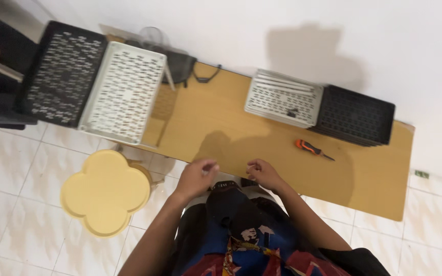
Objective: The person assembles a small plastic stool by inserting white legs into a white tray and then attaching black legs to a black tray. They use a screwdriver to tighten the connections and stack the assembled trays on the table.
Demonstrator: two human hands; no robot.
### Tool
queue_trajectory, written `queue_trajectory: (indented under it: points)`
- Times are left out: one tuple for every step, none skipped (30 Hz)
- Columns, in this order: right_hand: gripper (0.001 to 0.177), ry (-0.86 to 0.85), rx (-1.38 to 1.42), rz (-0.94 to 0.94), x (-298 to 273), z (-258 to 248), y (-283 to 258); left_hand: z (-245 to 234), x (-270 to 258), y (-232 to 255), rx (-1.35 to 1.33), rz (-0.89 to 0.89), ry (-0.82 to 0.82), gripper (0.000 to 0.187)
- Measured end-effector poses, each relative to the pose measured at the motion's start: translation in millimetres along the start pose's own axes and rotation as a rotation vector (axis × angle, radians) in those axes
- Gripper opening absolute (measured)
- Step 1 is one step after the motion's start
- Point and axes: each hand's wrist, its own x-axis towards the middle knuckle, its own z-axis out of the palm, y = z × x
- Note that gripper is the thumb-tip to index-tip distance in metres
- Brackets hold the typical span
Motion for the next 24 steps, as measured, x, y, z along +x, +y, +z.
queue_trajectory:
  points:
    - [0.042, 0.016, 0.008, 0.010, -3.3, -8.5, 6.2, 4.3, 4.3, 20.4, -0.042, -0.014, 0.013, 0.036]
    - [0.042, 0.032, 0.015, 0.021, -5.3, -16.9, 11.8, 7.8, 5.6, 44.5, -0.099, -0.013, -0.001, 0.033]
    - [0.041, 0.051, 0.022, 0.034, -7.4, -26.2, 17.3, 10.8, 4.0, 72.0, -0.158, -0.012, -0.019, 0.030]
    - [0.041, 0.065, 0.022, 0.009, -8.1, -35.1, 22.2, 11.4, -0.1, 101.3, -0.217, -0.012, -0.037, 0.028]
    - [0.041, 0.079, 0.021, -0.011, -11.8, -43.9, 29.0, 10.6, -9.8, 131.0, -0.300, 0.046, -0.115, 0.023]
    - [0.041, 0.093, 0.019, -0.031, -13.7, -52.3, 35.0, 7.5, -22.4, 159.9, -0.383, 0.104, -0.192, 0.020]
    - [0.040, 0.097, 0.023, -0.045, -16.6, -61.6, 41.1, 4.3, -39.5, 187.7, -0.490, 0.127, -0.284, 0.016]
    - [0.040, 0.101, 0.026, -0.059, -17.0, -70.5, 45.9, -1.6, -54.2, 212.9, -0.534, 0.190, -0.361, 0.016]
    - [0.039, 0.100, 0.028, -0.066, -22.1, -78.2, 53.5, -3.6, -70.0, 236.5, -0.545, 0.269, -0.414, 0.016]
    - [0.039, 0.108, 0.029, -0.036, -26.7, -85.6, 60.2, -5.6, -83.0, 257.4, -0.555, 0.353, -0.461, 0.016]
    - [0.038, 0.114, 0.023, -0.014, -24.4, -95.5, 61.8, -4.4, -87.9, 273.9, -0.538, 0.430, -0.474, 0.017]
    - [0.038, 0.120, 0.017, 0.007, -24.4, -102.7, 63.6, 2.5, -86.0, 286.9, -0.519, 0.475, -0.472, 0.017]
    - [0.038, 0.124, 0.031, 0.015, -24.2, -109.8, 64.3, 8.3, -84.7, 299.4, -0.499, 0.517, -0.473, 0.017]
    - [0.037, 0.128, 0.045, 0.023, -26.1, -115.8, 66.1, 12.6, -85.7, 311.1, -0.482, 0.546, -0.471, 0.017]
    - [0.037, 0.133, 0.060, 0.030, -28.8, -121.1, 69.4, 23.0, -80.6, 318.7, -0.466, 0.570, -0.465, 0.017]
    - [0.038, 0.122, 0.083, 0.025, -32.3, -125.3, 73.6, 34.7, -75.6, 324.9, -0.452, 0.594, -0.462, 0.018]
    - [0.038, 0.111, 0.105, 0.012, -31.7, -131.1, 76.0, 46.6, -70.4, 330.2, -0.435, 0.615, -0.449, 0.018]
    - [0.038, 0.101, 0.126, -0.001, -32.8, -138.5, 78.9, 57.0, -66.8, 335.3, -0.420, 0.631, -0.437, 0.018]
    - [0.038, 0.092, 0.100, 0.002, -29.5, -145.9, 78.5, 64.5, -63.2, 339.8, -0.394, 0.656, -0.418, 0.018]
    - [0.038, 0.083, 0.074, 0.005, -27.3, -152.9, 78.6, 70.1, -60.9, 344.2, -0.370, 0.677, -0.396, 0.019]
    - [0.039, 0.067, 0.053, 0.017, -27.9, -156.8, 81.1, 73.9, -61.4, 348.9, -0.352, 0.680, -0.379, 0.019]
    - [0.037, 0.065, 0.055, -0.039, -21.2, -164.4, 81.6, 77.6, -61.9, 352.7, -0.331, 0.687, -0.363, 0.019]
    - [0.036, 0.062, 0.065, -0.073, -22.3, -168.7, 89.1, 82.1, -65.6, 356.0, -0.324, 0.671, -0.358, 0.019]
    - [0.036, 0.059, 0.076, -0.107, -24.8, -172.2, 98.1, 87.2, -68.4, 358.7, -0.319, 0.658, -0.357, 0.019]
